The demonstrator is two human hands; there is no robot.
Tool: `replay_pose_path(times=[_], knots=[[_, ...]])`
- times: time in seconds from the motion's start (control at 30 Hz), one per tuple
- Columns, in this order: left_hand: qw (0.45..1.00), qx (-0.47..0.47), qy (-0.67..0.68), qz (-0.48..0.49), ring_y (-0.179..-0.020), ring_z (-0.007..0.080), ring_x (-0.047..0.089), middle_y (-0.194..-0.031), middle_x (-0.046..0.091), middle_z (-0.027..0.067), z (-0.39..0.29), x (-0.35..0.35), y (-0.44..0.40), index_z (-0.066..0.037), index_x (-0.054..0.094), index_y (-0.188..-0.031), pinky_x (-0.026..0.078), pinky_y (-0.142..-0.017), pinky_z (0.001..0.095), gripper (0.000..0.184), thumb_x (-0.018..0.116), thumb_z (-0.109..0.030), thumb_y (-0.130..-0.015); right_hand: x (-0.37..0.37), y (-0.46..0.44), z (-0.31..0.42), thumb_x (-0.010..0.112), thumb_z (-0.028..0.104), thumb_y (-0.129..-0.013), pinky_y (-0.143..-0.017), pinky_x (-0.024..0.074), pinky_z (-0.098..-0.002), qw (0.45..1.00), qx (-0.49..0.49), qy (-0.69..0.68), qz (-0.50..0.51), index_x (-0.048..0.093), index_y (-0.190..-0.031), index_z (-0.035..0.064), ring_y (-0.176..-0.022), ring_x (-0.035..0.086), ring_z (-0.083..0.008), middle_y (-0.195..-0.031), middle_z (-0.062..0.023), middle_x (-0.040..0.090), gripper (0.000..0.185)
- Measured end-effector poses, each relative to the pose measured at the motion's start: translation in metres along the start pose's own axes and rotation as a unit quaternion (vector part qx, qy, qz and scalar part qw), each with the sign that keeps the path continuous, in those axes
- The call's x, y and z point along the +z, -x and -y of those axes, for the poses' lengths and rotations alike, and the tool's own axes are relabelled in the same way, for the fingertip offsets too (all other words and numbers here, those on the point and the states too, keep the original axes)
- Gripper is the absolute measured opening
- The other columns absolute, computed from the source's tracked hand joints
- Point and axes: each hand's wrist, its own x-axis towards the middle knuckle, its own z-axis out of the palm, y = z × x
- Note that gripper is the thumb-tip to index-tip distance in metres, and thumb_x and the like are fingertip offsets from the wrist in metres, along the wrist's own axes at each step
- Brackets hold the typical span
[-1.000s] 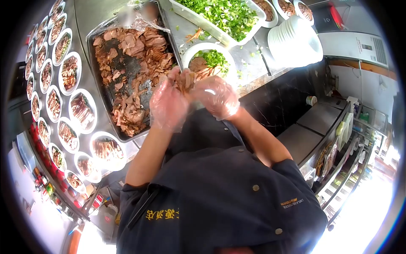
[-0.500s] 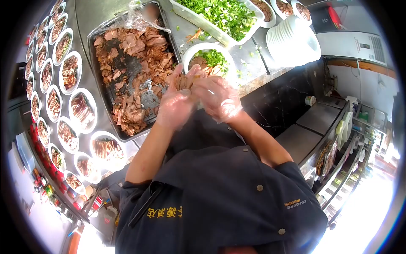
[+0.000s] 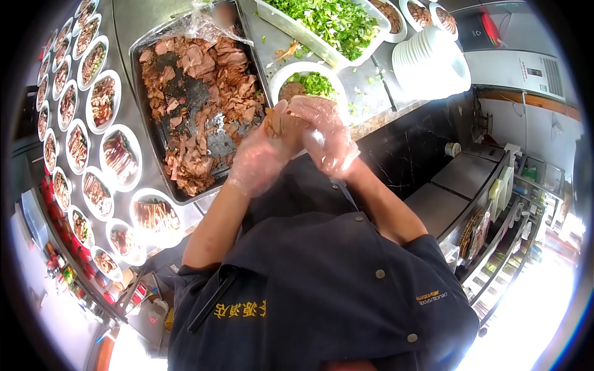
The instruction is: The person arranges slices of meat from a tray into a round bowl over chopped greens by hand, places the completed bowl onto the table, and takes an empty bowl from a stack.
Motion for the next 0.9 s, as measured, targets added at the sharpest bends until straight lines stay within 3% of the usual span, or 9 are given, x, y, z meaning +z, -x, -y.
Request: replay_pose_path(times=[0.07, 0.13, 0.2, 0.27, 0.33, 0.4, 0.47, 0.77, 0.9], knots=[[0.959, -0.014, 0.283, 0.028, -0.142, 0.0199, 0.061, -0.158, 0.059, 0.0047, 0.012, 0.001, -0.003, -0.008, 0.041, -0.164, 0.047, -0.126, 0.0422, 0.059, 0.060, -0.020, -0.110, 0.000, 0.003, 0.004, 0.062, -0.001, -0.091, -0.121, 0.0411, -0.0530, 0.998, 0.044, -0.024, -0.024, 0.070, -0.140, 0.0031, -0.136, 0.058, -0.0429, -0.147, -0.0182, 0.066, 0.050], [0.838, -0.028, 0.543, 0.053, -0.143, 0.0203, 0.060, -0.160, 0.057, 0.0069, 0.019, 0.001, -0.005, -0.008, 0.041, -0.164, 0.048, -0.126, 0.0442, 0.052, 0.053, -0.017, -0.114, -0.006, 0.003, 0.007, 0.060, 0.002, -0.098, -0.121, 0.0412, -0.0517, 0.997, 0.051, -0.061, 0.006, 0.069, -0.139, 0.0021, -0.136, 0.058, -0.0421, -0.144, -0.0195, 0.067, 0.042], [0.750, -0.034, 0.657, 0.063, -0.144, 0.0206, 0.060, -0.161, 0.057, 0.0080, 0.016, 0.001, -0.004, -0.008, 0.041, -0.164, 0.048, -0.127, 0.0452, 0.049, 0.050, -0.015, -0.116, -0.004, 0.007, -0.007, 0.064, 0.003, -0.099, -0.116, 0.0461, -0.0501, 0.998, 0.016, -0.057, 0.002, 0.069, -0.139, 0.0009, -0.132, 0.061, -0.0399, -0.143, -0.0194, 0.066, 0.041], [0.779, -0.046, 0.623, 0.047, -0.142, 0.0232, 0.061, -0.158, 0.058, 0.0152, 0.002, 0.002, -0.001, -0.009, 0.033, -0.168, 0.051, -0.124, 0.0437, 0.060, 0.057, -0.011, -0.113, 0.000, 0.011, -0.013, 0.067, 0.004, -0.099, -0.112, 0.0510, -0.0485, 0.998, -0.019, -0.053, -0.002, 0.068, -0.139, -0.0003, -0.128, 0.065, -0.0376, -0.142, -0.0193, 0.066, 0.040], [0.843, -0.002, 0.534, 0.067, -0.138, 0.0249, 0.063, -0.155, 0.058, 0.0197, -0.001, 0.004, -0.002, -0.010, 0.025, -0.173, 0.054, -0.120, 0.0412, 0.077, 0.064, -0.003, -0.107, 0.008, -0.001, 0.007, 0.078, 0.006, -0.097, -0.098, 0.0604, -0.0423, 0.978, 0.184, -0.086, -0.049, 0.071, -0.133, -0.0014, -0.116, 0.071, -0.0320, -0.137, -0.0182, 0.066, 0.038], [0.887, 0.045, 0.450, 0.092, -0.136, 0.0258, 0.064, -0.153, 0.059, 0.0217, -0.001, 0.004, -0.002, -0.012, 0.018, -0.176, 0.055, -0.117, 0.0392, 0.091, 0.069, 0.005, -0.102, 0.022, -0.003, 0.002, 0.087, 0.008, -0.092, -0.086, 0.0640, -0.0359, 0.949, 0.224, -0.210, -0.067, 0.075, -0.126, 0.0008, -0.108, 0.074, -0.0273, -0.131, -0.0165, 0.067, 0.037], [0.924, -0.020, 0.379, 0.046, -0.136, 0.0320, 0.064, -0.157, 0.057, 0.0186, -0.002, 0.001, -0.001, -0.013, 0.011, -0.180, 0.045, -0.123, 0.0432, 0.113, 0.064, 0.005, -0.082, 0.024, -0.003, 0.002, 0.088, 0.005, -0.087, -0.091, 0.0626, -0.0388, 0.972, 0.188, -0.128, -0.052, 0.078, -0.121, 0.0064, -0.108, 0.073, -0.0289, -0.129, -0.0145, 0.068, 0.035], [0.976, 0.081, 0.194, 0.063, -0.130, 0.0173, 0.065, -0.155, 0.059, 0.0141, 0.012, 0.001, -0.005, -0.008, 0.000, -0.179, 0.052, -0.109, 0.0302, 0.111, 0.051, 0.007, -0.082, 0.015, -0.007, 0.000, 0.092, 0.008, -0.078, -0.092, 0.0567, -0.0454, 0.999, 0.039, -0.021, -0.022, 0.082, -0.109, 0.0159, -0.105, 0.070, -0.0329, -0.116, -0.0061, 0.073, 0.033], [0.970, 0.053, 0.233, 0.048, -0.129, 0.0251, 0.068, -0.153, 0.061, 0.0190, -0.010, 0.004, 0.003, -0.008, 0.006, -0.179, 0.053, -0.114, 0.0392, 0.109, 0.053, 0.006, -0.082, 0.008, -0.006, -0.007, 0.092, 0.008, -0.075, -0.092, 0.0560, -0.0482, 0.999, -0.019, -0.002, -0.031, 0.084, -0.106, 0.0192, -0.107, 0.070, -0.0337, -0.123, -0.0073, 0.074, 0.034]])
